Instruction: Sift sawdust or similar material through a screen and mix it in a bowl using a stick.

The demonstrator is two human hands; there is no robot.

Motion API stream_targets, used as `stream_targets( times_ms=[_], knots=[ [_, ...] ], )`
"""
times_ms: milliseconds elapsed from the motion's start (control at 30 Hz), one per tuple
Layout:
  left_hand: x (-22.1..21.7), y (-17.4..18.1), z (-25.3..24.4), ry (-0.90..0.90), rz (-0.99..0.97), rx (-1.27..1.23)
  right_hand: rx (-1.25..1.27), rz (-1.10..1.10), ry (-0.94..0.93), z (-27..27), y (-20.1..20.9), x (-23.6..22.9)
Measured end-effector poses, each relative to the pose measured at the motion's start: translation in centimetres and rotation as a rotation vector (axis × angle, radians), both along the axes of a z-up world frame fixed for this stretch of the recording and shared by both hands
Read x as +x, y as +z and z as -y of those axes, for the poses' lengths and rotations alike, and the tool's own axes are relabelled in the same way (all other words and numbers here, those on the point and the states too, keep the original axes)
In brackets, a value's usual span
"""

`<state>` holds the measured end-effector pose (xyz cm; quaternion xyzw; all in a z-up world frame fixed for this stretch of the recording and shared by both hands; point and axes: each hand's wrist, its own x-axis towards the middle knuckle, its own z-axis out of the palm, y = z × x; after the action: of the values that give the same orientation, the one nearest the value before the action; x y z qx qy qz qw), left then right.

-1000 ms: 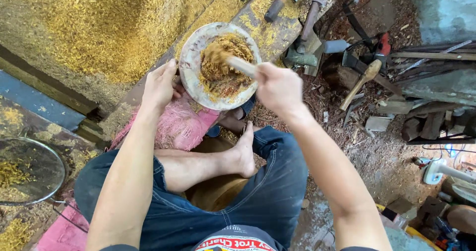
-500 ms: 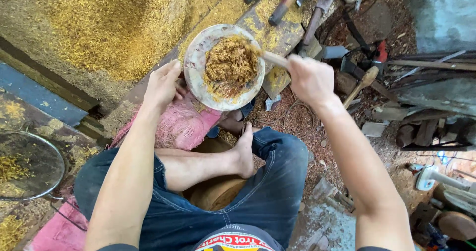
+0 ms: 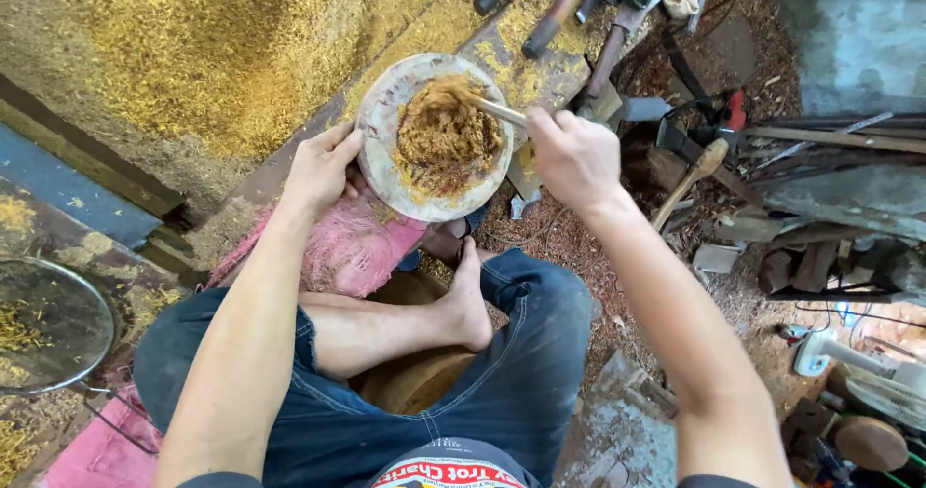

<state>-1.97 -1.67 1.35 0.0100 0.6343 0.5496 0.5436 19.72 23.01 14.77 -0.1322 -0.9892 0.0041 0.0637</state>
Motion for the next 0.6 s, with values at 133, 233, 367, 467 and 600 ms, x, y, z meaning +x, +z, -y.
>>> stream_targets(
  times_ms=[133, 233, 367, 467, 600],
  knots=[
    [-0.2, -0.2, -0.3, -0.04, -0.032, -0.066, -0.042, 0.131, -0.019, 1.7, 0.7, 4.5],
    [-0.3, 1.1, -0.6, -0.053, -0.058, -0.097, -0.117, 0.144, -0.026, 2.7, 0.7, 5.5],
    [0.2, 1.6, -0.1, -0.062, -0.087, -0.077, -0.093, 0.06, -0.055, 1.5, 0.1, 3.8],
    [0.0, 1.3, -0.4, -0.04, -0.109, -0.075, -0.063, -0.027, -0.115, 1.5, -1.4, 1.4],
    [0.0, 1.1, -0.3, -0.054, -0.107, -0.092, -0.189, -0.005, -0.134, 5.5, -0.3, 1.1]
  ],
)
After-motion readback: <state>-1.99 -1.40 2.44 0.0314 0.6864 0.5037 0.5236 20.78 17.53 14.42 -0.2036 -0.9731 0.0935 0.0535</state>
